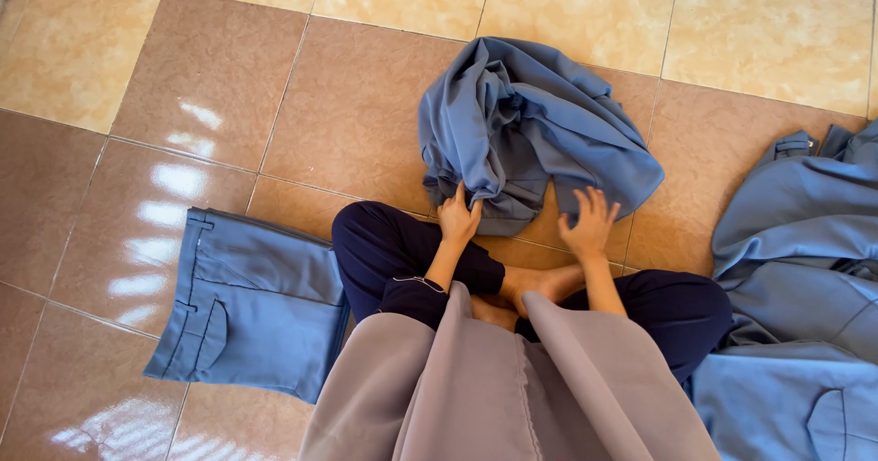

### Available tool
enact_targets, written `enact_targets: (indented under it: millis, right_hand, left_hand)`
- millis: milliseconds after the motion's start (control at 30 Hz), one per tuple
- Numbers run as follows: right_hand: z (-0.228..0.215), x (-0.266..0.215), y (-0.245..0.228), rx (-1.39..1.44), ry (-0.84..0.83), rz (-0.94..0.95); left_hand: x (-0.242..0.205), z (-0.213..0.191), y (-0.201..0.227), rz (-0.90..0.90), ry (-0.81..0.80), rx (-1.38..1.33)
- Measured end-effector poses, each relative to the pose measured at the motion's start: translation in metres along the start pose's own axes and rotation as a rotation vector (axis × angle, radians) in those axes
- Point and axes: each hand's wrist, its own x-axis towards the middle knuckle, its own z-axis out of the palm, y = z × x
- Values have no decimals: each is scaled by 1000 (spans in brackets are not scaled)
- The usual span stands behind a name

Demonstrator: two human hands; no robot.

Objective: Folding a pair of blue pants into a neat rectangle on the floor.

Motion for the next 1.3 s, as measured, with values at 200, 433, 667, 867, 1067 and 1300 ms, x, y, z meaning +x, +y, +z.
enact_targets:
  millis: [200, 433, 667, 867, 1067, 1300]
  right_hand:
    - [-7, -13, -115, 306, -235, -283]
    - [41, -5, -80, 323, -351, 106]
    - [131, -39, 53, 1840, -82, 1253]
    - [119, -40, 42, 1831, -44, 1283]
    - [96, -34, 12, 1606, -116, 1091]
    - [13, -6, -35, 1729, -213, 1097]
  left_hand:
    - [-2, -19, 17, 108, -83, -330]
    - [-1, -20, 32, 186, 83, -396]
    - [12, 6, -4, -136, 227, -298]
    - [12, 11, -1, -216, 103, -566]
    - [9, -3, 8, -166, 169, -656]
    - [28, -111, 81, -151, 456, -1041]
